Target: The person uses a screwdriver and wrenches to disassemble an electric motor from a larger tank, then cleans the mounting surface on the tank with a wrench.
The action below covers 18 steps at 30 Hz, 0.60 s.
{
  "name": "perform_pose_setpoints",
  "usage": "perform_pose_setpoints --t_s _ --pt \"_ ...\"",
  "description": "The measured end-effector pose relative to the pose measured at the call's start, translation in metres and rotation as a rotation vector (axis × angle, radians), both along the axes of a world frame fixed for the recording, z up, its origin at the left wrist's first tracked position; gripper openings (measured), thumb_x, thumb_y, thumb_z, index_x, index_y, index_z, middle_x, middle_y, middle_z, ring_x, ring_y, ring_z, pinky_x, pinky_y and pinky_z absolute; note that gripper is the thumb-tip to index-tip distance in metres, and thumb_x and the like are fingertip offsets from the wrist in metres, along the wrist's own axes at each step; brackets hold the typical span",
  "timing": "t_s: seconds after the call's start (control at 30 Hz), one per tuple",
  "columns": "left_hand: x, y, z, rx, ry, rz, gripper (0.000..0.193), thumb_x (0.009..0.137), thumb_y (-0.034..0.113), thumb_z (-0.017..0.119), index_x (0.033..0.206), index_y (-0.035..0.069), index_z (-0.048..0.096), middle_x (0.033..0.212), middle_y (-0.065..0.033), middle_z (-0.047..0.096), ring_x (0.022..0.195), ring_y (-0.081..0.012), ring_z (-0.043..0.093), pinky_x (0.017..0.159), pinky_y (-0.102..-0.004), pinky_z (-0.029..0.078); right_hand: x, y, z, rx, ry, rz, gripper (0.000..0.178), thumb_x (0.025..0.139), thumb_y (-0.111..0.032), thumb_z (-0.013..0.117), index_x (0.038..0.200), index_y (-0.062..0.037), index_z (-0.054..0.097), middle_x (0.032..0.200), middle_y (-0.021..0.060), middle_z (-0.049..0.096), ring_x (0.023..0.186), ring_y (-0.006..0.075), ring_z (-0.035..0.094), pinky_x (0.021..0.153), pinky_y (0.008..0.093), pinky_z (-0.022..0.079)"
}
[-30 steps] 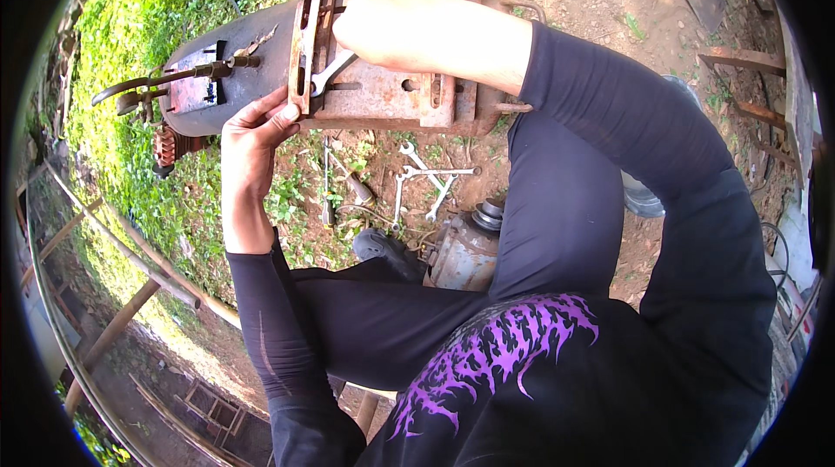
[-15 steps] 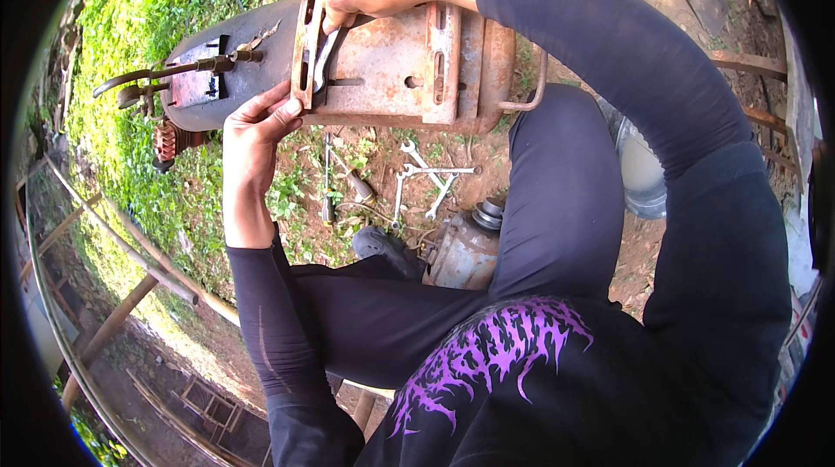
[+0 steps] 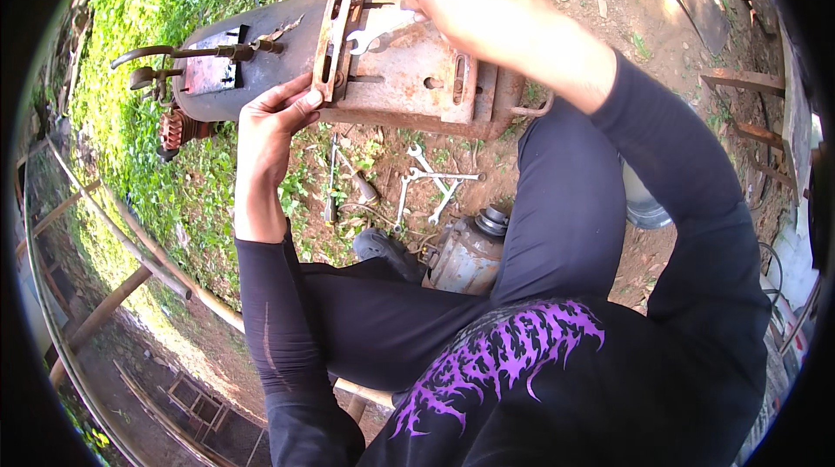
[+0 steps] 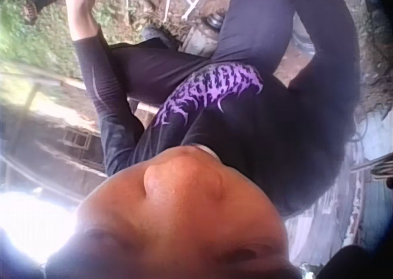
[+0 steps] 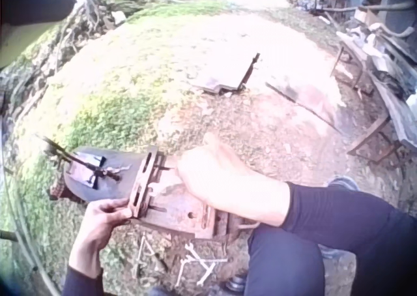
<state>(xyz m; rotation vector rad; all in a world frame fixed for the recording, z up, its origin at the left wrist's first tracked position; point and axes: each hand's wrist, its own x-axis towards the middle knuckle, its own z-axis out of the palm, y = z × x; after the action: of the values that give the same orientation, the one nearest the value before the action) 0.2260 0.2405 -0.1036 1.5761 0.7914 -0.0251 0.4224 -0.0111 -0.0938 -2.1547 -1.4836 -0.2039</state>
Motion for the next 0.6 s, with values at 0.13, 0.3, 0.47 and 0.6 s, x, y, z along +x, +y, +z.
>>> perform_pose_setpoints --t_s 0.13,0.3,0.47,0.6 --pt "0.0 0.004 0.0 -0.02 0.008 -0.027 0.036 0.087 0.007 0.076 0.121 -0.003 0.068 0.1 -0.0088 0.075 0.087 -0.0117 0.07 0.077 -0.0241 0.055 -0.073 -0.013 0.009 0.028 0.045 -0.055 0.008 0.079 -0.015 0.064 0.078 -0.0071 0.065 0.072 0.0102 0.062 0.071 0.0307 0.068 0.067 0.0438 0.054" --pt "0.0 0.006 -0.003 -0.011 0.017 -0.03 0.034 0.088 0.006 0.075 0.121 -0.002 0.068 0.101 -0.008 0.075 0.087 -0.0114 0.07 0.078 -0.0252 0.055 -0.127 0.0 -0.008 0.037 0.444 -0.182 0.014 0.089 -0.01 0.058 0.084 0.0008 0.065 0.078 0.0147 0.061 0.068 0.0329 0.065 0.062 0.0439 0.055" --pt "0.001 0.005 -0.002 -0.013 0.025 -0.046 0.033 0.089 0.005 0.074 0.12 -0.003 0.068 0.101 -0.0089 0.075 0.086 -0.012 0.07 0.077 -0.025 0.055 -0.136 0.013 -0.009 0.021 0.538 -0.243 0.019 0.096 -0.01 0.056 0.092 0.0036 0.068 0.077 0.0154 0.06 0.069 0.0337 0.064 0.063 0.044 0.054" --pt "0.001 0.007 -0.002 -0.017 0.019 -0.059 0.032 0.088 0.004 0.074 0.119 -0.004 0.069 0.101 -0.0094 0.075 0.087 -0.0123 0.07 0.078 -0.0255 0.055 -0.135 0.018 -0.009 0.008 0.525 -0.218 0.018 0.094 -0.008 0.055 0.093 0.0042 0.068 0.078 0.0172 0.061 0.068 0.035 0.066 0.062 0.0447 0.055"
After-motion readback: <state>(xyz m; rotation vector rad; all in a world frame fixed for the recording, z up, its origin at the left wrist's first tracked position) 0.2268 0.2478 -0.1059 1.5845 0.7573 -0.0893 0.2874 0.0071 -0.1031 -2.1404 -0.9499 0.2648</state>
